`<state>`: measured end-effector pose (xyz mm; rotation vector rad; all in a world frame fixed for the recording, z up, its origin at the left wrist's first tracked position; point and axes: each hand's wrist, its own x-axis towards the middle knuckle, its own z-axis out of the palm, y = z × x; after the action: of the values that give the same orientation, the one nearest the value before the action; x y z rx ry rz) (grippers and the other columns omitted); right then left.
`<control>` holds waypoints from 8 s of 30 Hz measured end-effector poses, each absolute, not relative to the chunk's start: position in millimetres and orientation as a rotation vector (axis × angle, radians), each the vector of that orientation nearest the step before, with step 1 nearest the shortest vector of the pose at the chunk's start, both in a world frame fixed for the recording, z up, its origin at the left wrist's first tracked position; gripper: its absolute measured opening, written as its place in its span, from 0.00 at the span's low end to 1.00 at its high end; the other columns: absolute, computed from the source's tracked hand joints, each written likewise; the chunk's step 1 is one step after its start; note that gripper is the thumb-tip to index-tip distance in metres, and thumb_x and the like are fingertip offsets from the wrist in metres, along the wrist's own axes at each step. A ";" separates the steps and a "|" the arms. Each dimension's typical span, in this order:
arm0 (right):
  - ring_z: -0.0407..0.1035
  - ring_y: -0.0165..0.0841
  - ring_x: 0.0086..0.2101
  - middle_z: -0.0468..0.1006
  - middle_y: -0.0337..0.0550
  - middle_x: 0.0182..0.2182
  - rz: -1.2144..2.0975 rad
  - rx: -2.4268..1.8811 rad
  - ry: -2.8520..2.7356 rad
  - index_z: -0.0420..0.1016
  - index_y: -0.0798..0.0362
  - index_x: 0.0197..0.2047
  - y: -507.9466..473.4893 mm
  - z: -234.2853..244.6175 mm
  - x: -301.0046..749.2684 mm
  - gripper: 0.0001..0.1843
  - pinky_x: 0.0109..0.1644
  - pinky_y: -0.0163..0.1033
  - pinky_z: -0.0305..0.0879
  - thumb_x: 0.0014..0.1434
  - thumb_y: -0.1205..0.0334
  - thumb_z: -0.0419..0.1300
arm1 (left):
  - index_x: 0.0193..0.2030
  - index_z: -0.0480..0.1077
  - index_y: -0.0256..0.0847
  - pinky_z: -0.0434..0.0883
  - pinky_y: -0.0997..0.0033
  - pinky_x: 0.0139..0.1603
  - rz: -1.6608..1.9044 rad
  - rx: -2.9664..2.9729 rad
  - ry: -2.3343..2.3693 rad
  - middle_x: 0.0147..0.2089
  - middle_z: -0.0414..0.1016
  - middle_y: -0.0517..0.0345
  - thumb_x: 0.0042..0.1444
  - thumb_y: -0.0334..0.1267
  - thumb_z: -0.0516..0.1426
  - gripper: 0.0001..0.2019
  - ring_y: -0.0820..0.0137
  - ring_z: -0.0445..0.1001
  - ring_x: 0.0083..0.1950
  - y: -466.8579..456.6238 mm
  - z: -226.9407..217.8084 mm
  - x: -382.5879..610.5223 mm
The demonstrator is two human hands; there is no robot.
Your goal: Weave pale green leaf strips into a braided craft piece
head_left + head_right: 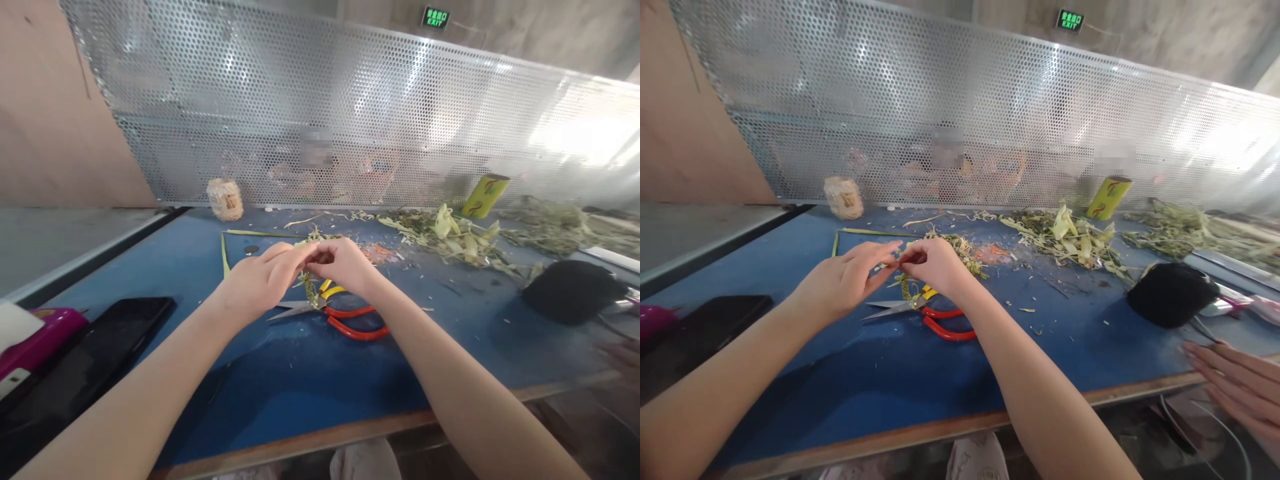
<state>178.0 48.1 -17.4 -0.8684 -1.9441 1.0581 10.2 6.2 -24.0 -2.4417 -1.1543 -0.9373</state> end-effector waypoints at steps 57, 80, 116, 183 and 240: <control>0.52 0.18 0.15 0.73 0.35 0.20 1.510 -0.579 -1.248 0.75 0.55 0.24 47.8 -31.9 157.7 0.07 0.19 0.30 0.47 0.37 0.62 0.66 | 0.62 0.45 0.32 0.68 0.78 0.31 -3.017 -1.860 -1.869 0.25 0.74 0.64 0.38 0.26 0.61 0.43 0.77 0.71 0.27 12.0 -27.2 31.2; 0.51 0.19 0.15 0.63 0.31 0.14 1.388 -0.870 -1.374 0.71 0.57 0.24 40.2 -20.4 162.4 0.08 0.18 0.29 0.47 0.40 0.62 0.63 | 0.63 0.38 0.45 0.69 0.71 0.27 -2.023 -2.173 -1.835 0.34 0.74 0.59 0.43 0.40 0.60 0.44 0.74 0.69 0.21 6.1 -22.6 25.0; 0.64 0.22 0.22 0.71 0.36 0.24 1.192 -0.720 -1.530 0.67 0.55 0.30 46.1 -20.5 166.4 0.08 0.24 0.29 0.58 0.43 0.65 0.60 | 0.57 0.53 0.37 0.71 0.72 0.31 -2.756 -2.391 -1.864 0.30 0.73 0.59 0.41 0.33 0.62 0.35 0.73 0.71 0.31 10.1 -18.2 28.8; 0.65 0.25 0.30 0.73 0.39 0.34 0.139 -0.581 -2.010 0.69 0.49 0.41 29.6 -15.9 175.5 0.12 0.34 0.30 0.61 0.56 0.69 0.49 | 0.57 0.50 0.39 0.75 0.65 0.28 -2.609 -2.472 -1.639 0.29 0.70 0.60 0.41 0.36 0.61 0.36 0.70 0.71 0.30 4.6 -12.9 20.4; 0.60 0.25 0.23 0.69 0.34 0.27 0.524 -0.920 -1.986 0.62 0.49 0.41 47.4 -30.7 171.7 0.15 0.33 0.34 0.60 0.48 0.70 0.51 | 0.56 0.48 0.37 0.67 0.67 0.34 -1.286 -2.620 -1.755 0.37 0.67 0.54 0.51 0.33 0.47 0.24 0.69 0.68 0.35 23.0 -34.6 7.4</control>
<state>171.7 47.4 -30.7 -0.9202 -1.9859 0.5241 7.4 23.0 -34.6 -2.6202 -1.7551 -1.2856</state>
